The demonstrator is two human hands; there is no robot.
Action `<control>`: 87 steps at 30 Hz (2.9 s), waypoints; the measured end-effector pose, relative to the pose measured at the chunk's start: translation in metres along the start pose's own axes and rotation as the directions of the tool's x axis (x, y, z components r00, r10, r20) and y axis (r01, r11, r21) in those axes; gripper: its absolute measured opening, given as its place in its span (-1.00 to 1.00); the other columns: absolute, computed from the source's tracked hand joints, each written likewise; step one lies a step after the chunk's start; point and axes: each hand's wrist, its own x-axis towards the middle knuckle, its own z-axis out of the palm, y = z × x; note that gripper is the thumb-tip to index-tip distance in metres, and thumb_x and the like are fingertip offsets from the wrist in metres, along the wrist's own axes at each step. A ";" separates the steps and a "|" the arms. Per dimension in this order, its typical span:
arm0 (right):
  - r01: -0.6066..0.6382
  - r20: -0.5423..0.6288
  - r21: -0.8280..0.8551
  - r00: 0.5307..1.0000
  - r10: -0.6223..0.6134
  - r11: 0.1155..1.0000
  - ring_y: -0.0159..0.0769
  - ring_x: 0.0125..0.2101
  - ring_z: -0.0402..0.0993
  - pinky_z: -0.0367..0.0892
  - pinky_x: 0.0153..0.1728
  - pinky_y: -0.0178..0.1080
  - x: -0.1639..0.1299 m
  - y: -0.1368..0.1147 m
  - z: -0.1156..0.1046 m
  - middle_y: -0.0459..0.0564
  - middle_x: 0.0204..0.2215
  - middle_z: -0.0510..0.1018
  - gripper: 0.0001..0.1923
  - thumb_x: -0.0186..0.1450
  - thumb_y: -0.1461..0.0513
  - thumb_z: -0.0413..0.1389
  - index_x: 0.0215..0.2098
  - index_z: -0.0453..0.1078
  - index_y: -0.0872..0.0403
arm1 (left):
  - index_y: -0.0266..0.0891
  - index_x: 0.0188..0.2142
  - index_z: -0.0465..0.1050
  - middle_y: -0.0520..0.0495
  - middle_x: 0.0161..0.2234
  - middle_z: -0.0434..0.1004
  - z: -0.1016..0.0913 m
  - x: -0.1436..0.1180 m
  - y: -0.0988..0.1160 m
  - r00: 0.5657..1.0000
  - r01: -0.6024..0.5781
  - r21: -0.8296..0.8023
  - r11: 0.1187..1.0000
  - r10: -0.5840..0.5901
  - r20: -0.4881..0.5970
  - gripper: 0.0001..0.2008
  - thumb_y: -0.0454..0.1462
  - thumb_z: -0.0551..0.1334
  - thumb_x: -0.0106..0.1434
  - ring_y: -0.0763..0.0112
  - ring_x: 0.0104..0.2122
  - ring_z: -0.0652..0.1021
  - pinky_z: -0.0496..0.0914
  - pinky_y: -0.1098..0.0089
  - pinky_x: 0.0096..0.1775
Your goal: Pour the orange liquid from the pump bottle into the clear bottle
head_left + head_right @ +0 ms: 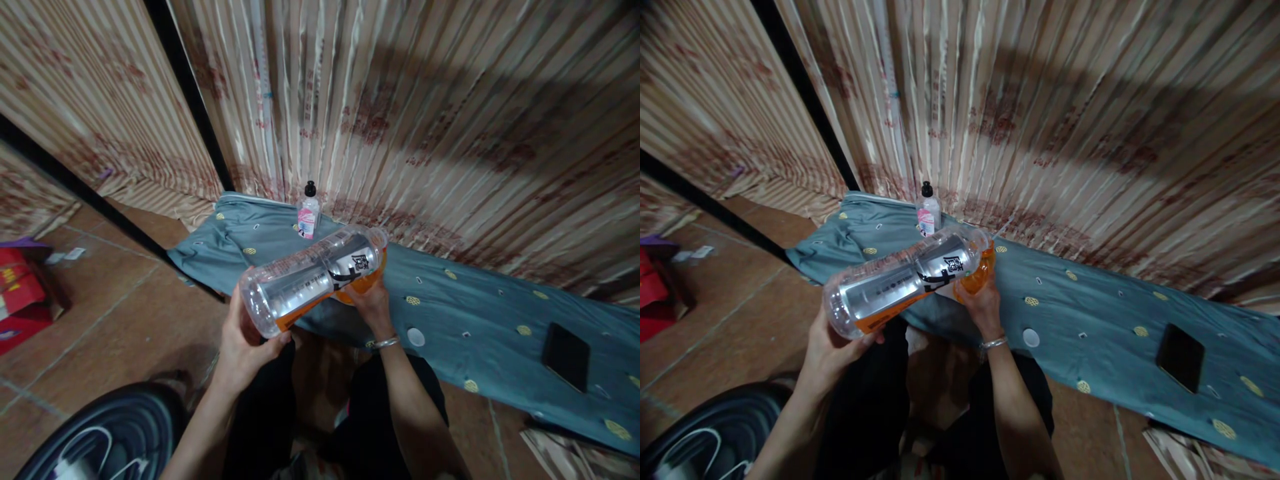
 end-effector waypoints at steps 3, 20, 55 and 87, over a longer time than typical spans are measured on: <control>0.019 0.026 0.021 0.999 -0.019 1.000 0.12 -0.05 0.71 0.61 0.01 0.09 -0.001 -0.001 -0.002 0.21 -0.04 0.71 -0.10 0.08 -0.09 0.35 0.28 0.25 0.09 | -0.20 0.29 0.40 -0.31 0.16 0.60 -0.001 -0.001 -0.010 1.000 -0.024 -0.024 0.999 0.024 -0.011 -0.02 -0.11 0.63 -0.13 -0.17 0.18 0.61 0.56 0.01 0.15; 0.085 0.056 0.034 0.995 -0.087 0.996 0.11 0.00 0.67 0.56 0.05 0.06 0.001 0.002 -0.006 0.28 0.02 0.67 -0.11 0.11 -0.12 0.34 0.25 0.26 0.15 | -0.21 0.19 0.44 -0.29 0.10 0.59 -0.002 0.004 0.005 0.999 -0.005 0.021 1.000 0.004 0.040 -0.10 -0.07 0.64 -0.13 -0.02 -0.01 0.67 0.63 0.28 -0.20; 0.051 0.069 0.032 0.996 -0.053 0.998 0.13 0.02 0.67 0.57 0.04 0.02 0.000 -0.008 -0.010 0.31 0.03 0.67 -0.08 0.13 -0.10 0.35 0.29 0.23 0.18 | -0.15 0.19 0.38 -0.14 -0.03 0.62 0.010 -0.008 0.005 0.993 0.119 -0.116 0.986 -0.120 -0.003 -0.10 -0.07 0.65 -0.11 0.42 -0.48 0.59 0.57 0.38 -0.46; 0.067 0.077 0.041 0.995 -0.070 0.997 0.16 0.01 0.68 0.56 0.04 0.06 0.001 -0.004 -0.009 0.32 0.04 0.68 -0.05 0.14 -0.15 0.34 0.30 0.19 0.17 | -0.06 0.32 0.26 -0.22 0.09 0.58 0.007 -0.009 -0.002 0.987 0.161 -0.119 0.980 -0.158 0.038 0.02 -0.08 0.65 -0.09 0.36 -0.43 0.63 0.57 0.36 -0.45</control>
